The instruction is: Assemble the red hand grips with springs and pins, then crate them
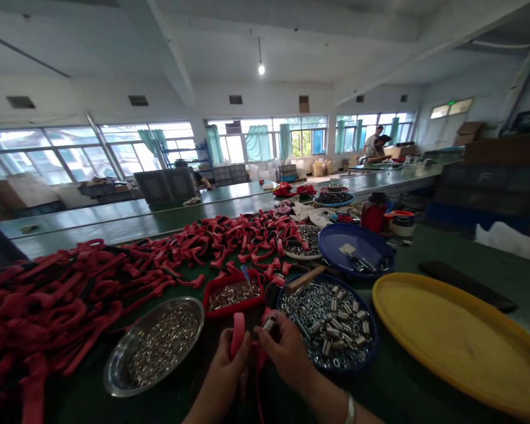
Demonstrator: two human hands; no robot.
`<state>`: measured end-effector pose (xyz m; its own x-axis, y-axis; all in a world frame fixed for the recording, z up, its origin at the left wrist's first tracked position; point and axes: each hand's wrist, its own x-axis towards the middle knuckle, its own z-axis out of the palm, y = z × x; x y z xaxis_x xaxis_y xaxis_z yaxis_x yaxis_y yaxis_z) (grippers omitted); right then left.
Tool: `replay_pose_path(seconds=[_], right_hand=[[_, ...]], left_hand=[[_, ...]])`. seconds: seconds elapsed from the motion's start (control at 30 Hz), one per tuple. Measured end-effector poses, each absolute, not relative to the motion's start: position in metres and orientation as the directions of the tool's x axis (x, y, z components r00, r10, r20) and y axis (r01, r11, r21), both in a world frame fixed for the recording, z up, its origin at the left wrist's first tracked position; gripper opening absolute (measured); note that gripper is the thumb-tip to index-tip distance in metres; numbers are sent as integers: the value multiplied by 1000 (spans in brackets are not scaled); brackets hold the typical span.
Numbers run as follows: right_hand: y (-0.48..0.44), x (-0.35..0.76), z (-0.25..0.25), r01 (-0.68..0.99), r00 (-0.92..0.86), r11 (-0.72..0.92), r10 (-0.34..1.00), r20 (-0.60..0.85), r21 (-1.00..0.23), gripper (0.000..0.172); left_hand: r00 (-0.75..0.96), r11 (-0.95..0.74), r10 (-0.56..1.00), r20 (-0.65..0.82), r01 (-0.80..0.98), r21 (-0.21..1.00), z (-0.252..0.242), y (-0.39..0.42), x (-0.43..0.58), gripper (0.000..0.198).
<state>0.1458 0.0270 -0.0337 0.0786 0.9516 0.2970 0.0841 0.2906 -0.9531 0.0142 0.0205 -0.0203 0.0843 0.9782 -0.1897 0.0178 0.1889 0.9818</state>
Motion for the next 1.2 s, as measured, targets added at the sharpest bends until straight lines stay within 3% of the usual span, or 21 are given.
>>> replay_pose_path(seconds=[0.1,0.23,0.3,0.4,0.5,0.67,0.83,1.0,1.13,1.2], right_hand=[[18,145,-29,140,11,301,952,305,-943,23],[11,142,-25,179,-15,300,953,303,-937,23],[9,140,-24,181,-22,297,954,299,-937,23],[6,135,-23,188,-59,321,947,316,-928,24],[1,129,-24,210,-106,327,945,311,-922,22],[-3,124,-25,224,-96,303,953,288,-926,23],[-4,126,-19,301,-50,353,934,355,-886,21],[-14,125,-19,376,-92,431,898,430,-820,18],[-15,125,-18,417,-123,442,893,433,-794,20],[-13,126,-17,449,-225,443,896,382,-776,22]], left_hand=[[51,61,997,-66,80,995,-27,12,0,46],[-25,-26,999,25,-16,1000,-23,4,-12,46],[2,24,1000,-24,-141,990,-22,1,-14,52],[136,268,963,-234,-362,893,-22,-3,-11,51],[105,349,935,-339,-448,823,-25,-6,-5,53],[-54,217,968,-247,-328,920,-22,-11,2,61],[-33,229,971,-238,-178,957,-19,-16,-2,60],[-68,59,995,-73,-181,982,-18,-23,-1,53],[-22,17,1000,-20,-118,993,-23,-27,-3,47],[36,-11,999,13,-67,998,-26,-27,-9,43]])
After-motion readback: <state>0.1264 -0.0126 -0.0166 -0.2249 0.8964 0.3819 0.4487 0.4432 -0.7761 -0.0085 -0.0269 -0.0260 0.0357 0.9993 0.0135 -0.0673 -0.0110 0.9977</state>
